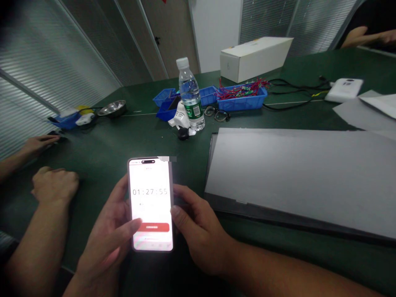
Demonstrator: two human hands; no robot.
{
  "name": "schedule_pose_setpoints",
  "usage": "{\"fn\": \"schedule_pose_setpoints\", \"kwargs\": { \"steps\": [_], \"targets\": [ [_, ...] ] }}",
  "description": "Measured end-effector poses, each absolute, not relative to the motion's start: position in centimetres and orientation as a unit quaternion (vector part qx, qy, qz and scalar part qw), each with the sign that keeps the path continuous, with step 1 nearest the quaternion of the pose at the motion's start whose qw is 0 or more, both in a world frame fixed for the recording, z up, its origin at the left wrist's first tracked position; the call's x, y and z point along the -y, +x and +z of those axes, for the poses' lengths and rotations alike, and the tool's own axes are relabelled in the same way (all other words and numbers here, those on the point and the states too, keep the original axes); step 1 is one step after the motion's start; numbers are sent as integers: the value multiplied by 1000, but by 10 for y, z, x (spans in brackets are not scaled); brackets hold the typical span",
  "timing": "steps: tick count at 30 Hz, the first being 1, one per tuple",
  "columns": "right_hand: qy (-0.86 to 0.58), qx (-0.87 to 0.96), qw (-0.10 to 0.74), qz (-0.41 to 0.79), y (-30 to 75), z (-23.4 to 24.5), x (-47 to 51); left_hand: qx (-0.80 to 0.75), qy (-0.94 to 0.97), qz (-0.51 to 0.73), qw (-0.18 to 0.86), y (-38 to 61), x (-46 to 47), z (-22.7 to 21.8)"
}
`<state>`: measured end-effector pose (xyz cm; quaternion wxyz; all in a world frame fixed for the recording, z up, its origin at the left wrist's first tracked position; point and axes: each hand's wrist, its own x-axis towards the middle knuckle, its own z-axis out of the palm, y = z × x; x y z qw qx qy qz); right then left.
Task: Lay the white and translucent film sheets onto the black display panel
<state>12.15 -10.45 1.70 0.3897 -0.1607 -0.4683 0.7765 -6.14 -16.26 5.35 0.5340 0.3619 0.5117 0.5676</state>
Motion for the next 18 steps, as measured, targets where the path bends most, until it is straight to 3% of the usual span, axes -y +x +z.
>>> {"fn": "schedule_pose_setpoints", "kwargs": {
  "steps": [18],
  "targets": [
    [-180, 461, 390, 776, 121, 9, 107, -522, 426, 562, 480, -61, 162, 47]
  ]
}}
